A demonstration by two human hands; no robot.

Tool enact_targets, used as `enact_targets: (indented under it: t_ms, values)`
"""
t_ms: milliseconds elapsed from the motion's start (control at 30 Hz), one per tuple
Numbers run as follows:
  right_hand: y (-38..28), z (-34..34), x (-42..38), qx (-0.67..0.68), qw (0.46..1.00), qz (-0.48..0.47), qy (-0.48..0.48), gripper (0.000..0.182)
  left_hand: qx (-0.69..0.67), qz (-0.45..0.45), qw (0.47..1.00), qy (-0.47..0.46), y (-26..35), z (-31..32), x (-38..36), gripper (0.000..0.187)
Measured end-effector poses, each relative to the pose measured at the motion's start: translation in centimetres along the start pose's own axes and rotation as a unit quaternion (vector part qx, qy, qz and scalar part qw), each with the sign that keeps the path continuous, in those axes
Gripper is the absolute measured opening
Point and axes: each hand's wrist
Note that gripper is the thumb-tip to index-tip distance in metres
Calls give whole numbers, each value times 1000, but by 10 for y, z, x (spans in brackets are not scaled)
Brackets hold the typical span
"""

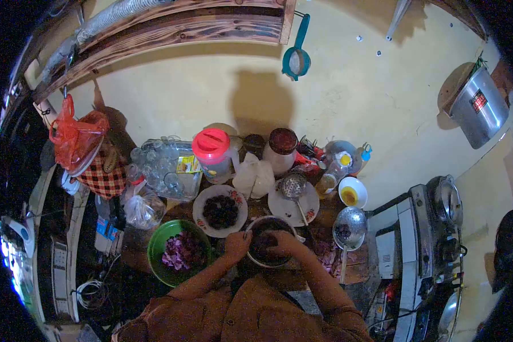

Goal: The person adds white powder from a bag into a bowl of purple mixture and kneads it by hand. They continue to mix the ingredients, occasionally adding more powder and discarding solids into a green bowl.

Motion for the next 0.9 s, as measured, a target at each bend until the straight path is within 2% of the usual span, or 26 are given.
enact_targets:
  t_ms: [133,167,200,267,333,400,500,533,600,633,700,733,767,800,833,900]
  values:
    - [8,48,2,-66,997,3,40,69,-5,-21,1000,-14,-1,3,1,45]
    - [5,65,2,-194,974,45,108,64,-3,-20,1000,-14,-2,4,1,45]
    - [3,77,3,-317,928,88,174,59,8,-6,1000,1,-2,6,0,45]
    - [7,85,13,-307,925,109,194,54,18,10,1000,19,-4,8,-1,44]
    - [9,81,18,-296,921,134,215,50,-30,32,998,46,-6,9,-2,44]
    - [8,68,26,-189,956,199,106,47,-15,19,999,24,-4,8,-1,44]
    - [-5,56,21,-140,957,212,143,44,16,11,1000,8,-2,1,0,43]
    - [-3,55,21,-140,957,209,147,44,30,14,999,10,-3,1,-1,43]
    - [0,62,14,-134,930,175,296,54,35,27,999,17,-9,4,-1,43]
    - [1,62,10,-133,929,175,296,54,38,38,998,19,-13,6,-1,43]
    - [0,62,-6,-147,921,11,361,68,33,23,999,-5,-14,6,1,44]
    - [-10,49,-16,-147,921,14,362,68,26,9,999,-28,-13,7,1,45]
    - [-19,32,-24,-73,974,49,207,73,26,12,999,-31,-13,9,0,45]
    - [-24,20,-29,4,996,81,46,79,24,25,999,-20,-16,14,0,46]
    - [-20,19,-30,5,995,82,49,79,23,38,999,-8,-20,18,-1,47]
    - [-12,20,-25,30,981,137,132,77,18,63,998,0,-24,22,-2,48]
Point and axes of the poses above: each hand's wrist, its own x-axis towards the middle knuckle, its own z-axis out of the palm, y = z × x, and after that the axes turned 12 degrees about y, right-handed
